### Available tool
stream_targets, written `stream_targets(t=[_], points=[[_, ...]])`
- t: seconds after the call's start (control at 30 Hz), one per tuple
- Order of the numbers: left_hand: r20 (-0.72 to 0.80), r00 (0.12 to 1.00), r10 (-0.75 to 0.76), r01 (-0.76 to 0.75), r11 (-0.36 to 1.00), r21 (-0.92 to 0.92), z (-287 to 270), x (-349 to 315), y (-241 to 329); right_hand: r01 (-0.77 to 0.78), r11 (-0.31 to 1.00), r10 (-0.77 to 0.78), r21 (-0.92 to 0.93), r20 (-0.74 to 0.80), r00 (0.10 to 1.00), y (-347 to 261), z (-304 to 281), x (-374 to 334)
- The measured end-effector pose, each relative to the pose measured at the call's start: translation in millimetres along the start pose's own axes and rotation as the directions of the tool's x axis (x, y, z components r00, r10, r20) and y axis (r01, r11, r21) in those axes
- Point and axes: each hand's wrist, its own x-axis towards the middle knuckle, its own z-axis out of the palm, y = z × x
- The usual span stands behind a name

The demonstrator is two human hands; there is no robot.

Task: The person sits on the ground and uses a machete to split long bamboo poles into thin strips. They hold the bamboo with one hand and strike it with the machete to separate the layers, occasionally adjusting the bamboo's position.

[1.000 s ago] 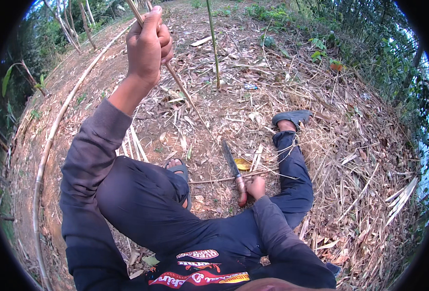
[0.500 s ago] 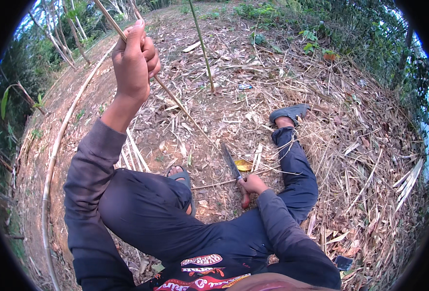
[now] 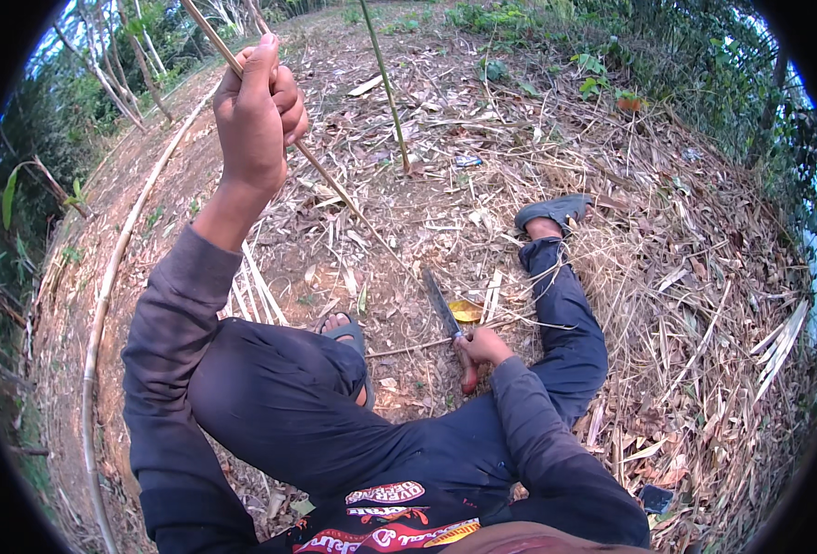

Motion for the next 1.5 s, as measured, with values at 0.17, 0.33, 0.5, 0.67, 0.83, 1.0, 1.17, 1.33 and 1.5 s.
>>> stream_targets(t=[0.17, 0.33, 0.5, 0.67, 0.83, 1.0, 1.17, 1.33, 1.5], points=[[-0.006, 1.0, 0.006, -0.006, 1.0, 0.003, 0.2, -0.1, 0.5, -0.003, 1.0, 0.003, -0.018, 0.013, 1.0, 0.0, -1.9, -1.1], [-0.011, 1.0, 0.005, -0.005, 1.0, 0.003, -0.5, 1.1, -0.8, -0.026, 1.0, 0.026, -0.016, 0.013, 1.0, 0.3, -0.3, 0.0], [-0.008, 1.0, 0.004, -0.004, 1.0, 0.005, -1.8, 1.3, -0.3, -0.017, 1.0, 0.017, 0.008, 0.02, 1.0, -2.4, -4.1, -2.1], [-0.005, 1.0, 0.009, -0.009, 1.0, 0.008, -2.9, 1.7, -1.0, -0.021, 1.0, 0.021, 0.006, 0.031, 0.999, -4.6, -6.2, -3.4], [-0.009, 1.0, 0.005, -0.005, 1.0, 0.014, -2.4, 1.5, -0.5, -0.022, 0.999, 0.021, 0.028, 0.033, 0.999, -5.4, -8.6, -5.2], [-0.01, 1.0, 0.012, -0.011, 1.0, 0.026, -3.3, 1.4, 0.8, -0.041, 0.999, 0.04, 0.026, 0.054, 0.998, -8.4, -9.7, -5.7], [-0.008, 1.0, 0.011, -0.01, 1.0, 0.025, -3.9, 2.5, -0.8, -0.04, 0.997, 0.038, 0.062, 0.041, 0.998, -3.2, -6.3, -3.7], [-0.008, 1.0, 0.008, -0.008, 0.999, 0.036, -4.8, 1.6, 0.4, -0.053, 0.997, 0.05, 0.06, 0.052, 0.997, -7.8, -9.0, -5.8], [-0.014, 1.0, 0.007, -0.007, 0.999, 0.038, -3.7, 1.6, 1.0, -0.034, 0.997, 0.031, 0.067, 0.051, 0.998, -7.5, -9.8, -6.3]])
